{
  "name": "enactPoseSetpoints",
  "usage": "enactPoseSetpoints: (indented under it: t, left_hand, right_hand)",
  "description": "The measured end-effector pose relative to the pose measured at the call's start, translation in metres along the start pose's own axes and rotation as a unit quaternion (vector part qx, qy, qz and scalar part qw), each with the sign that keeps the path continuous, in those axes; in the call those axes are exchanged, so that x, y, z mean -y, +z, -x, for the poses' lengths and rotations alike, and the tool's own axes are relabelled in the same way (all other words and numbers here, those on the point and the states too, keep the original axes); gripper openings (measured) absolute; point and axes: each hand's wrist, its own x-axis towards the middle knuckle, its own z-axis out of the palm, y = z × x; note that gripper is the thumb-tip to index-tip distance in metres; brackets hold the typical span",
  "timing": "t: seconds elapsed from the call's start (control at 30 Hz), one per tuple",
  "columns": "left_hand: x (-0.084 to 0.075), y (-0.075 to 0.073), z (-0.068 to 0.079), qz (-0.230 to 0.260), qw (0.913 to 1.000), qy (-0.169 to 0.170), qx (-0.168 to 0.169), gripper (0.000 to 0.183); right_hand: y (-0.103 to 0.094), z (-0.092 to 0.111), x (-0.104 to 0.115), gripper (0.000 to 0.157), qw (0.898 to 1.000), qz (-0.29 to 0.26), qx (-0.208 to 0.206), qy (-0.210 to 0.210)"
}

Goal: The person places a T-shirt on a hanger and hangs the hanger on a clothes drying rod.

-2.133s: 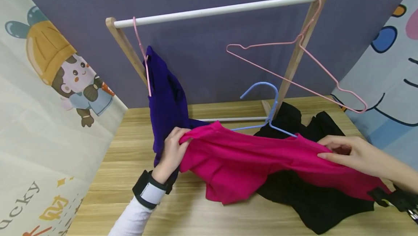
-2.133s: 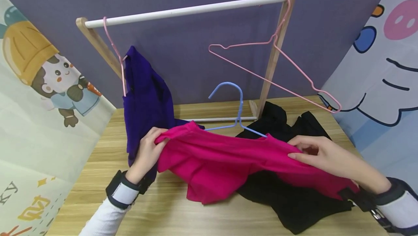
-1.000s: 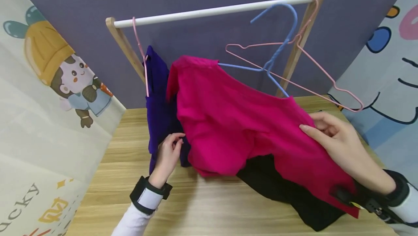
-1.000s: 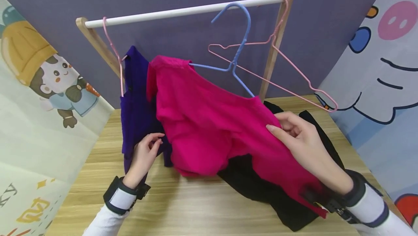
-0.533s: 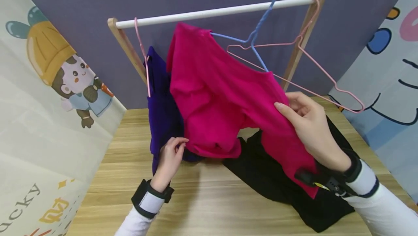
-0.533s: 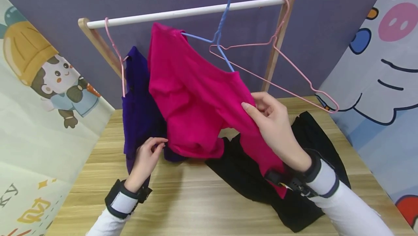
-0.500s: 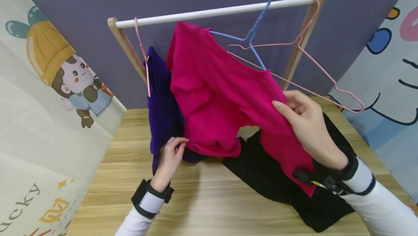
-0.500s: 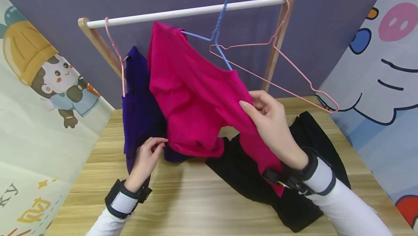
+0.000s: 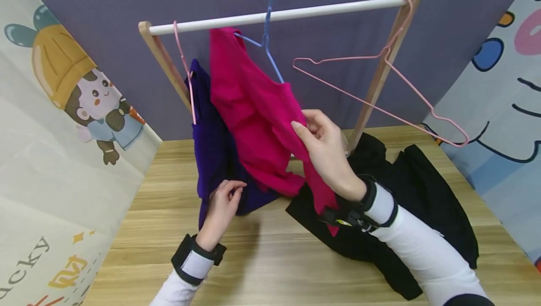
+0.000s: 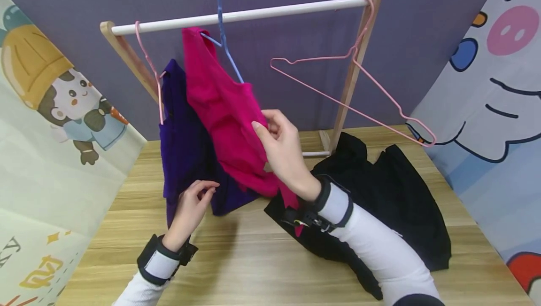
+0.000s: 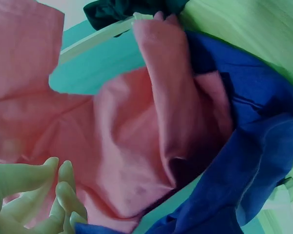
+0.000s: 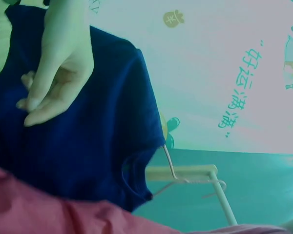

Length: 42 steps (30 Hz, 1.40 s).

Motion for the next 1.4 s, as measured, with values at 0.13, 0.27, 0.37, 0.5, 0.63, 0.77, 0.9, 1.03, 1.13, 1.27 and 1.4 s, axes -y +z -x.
enactPoseSetpoints:
  t: [0.13, 0.27, 0.37, 0.5, 0.63, 0.77, 0.9, 1.03, 1.13, 1.27, 1.4]
  left_hand:
    - [-0.001, 0.0, 0.002, 0.005, 0.9999, 0.0, 0.01, 0.013]
    - [-0.001, 0.0, 0.005, 0.014, 0.9996, 0.006, 0.023, 0.012]
    - [0.0, 0.001, 0.006, 0.02, 0.9992, 0.02, 0.027, 0.011]
    - [0.002, 0.0, 0.007, 0.034, 0.9983, 0.031, 0.036, 0.01]
    - [0.001, -0.001, 0.007, 0.052, 0.9961, 0.033, 0.062, 0.008]
    - [0.0, -0.002, 0.008, 0.068, 0.9934, 0.037, 0.085, 0.007]
    - [0.001, -0.002, 0.011, 0.084, 0.9913, 0.038, 0.094, 0.006]
    - [0.0, -0.002, 0.013, 0.087, 0.9909, 0.034, 0.096, 0.006]
    - [-0.004, -0.004, 0.013, 0.083, 0.9915, 0.027, 0.097, 0.007]
    - [-0.016, -0.011, 0.012, 0.081, 0.9917, 0.024, 0.097, 0.009]
    - [-0.029, -0.018, 0.011, 0.081, 0.9916, 0.034, 0.095, 0.008]
  right_hand:
    - [0.02, -0.005, -0.002, 0.018, 1.0, -0.03, -0.002, 0.006]
    - [0.035, -0.012, -0.007, 0.017, 0.998, -0.054, -0.016, 0.017]
    - [0.044, -0.016, -0.011, 0.017, 0.998, -0.058, -0.019, 0.019]
    - [0.054, -0.019, -0.017, 0.017, 0.998, -0.052, -0.014, 0.014]
    - [0.062, -0.02, -0.024, 0.017, 0.999, -0.051, -0.015, 0.012]
    - [0.068, -0.02, -0.033, 0.018, 0.998, -0.05, -0.024, 0.019]
    - [0.073, -0.018, -0.04, 0.02, 0.998, -0.046, -0.026, 0.027]
    - [0.076, -0.015, -0.045, 0.02, 0.998, -0.048, -0.029, 0.037]
    - [0.079, -0.013, -0.048, 0.019, 0.997, -0.056, -0.035, 0.045]
    - [0.081, -0.011, -0.051, 0.02, 0.996, -0.065, -0.04, 0.048]
    - [0.083, -0.007, -0.055, 0.021, 0.995, -0.072, -0.051, 0.051]
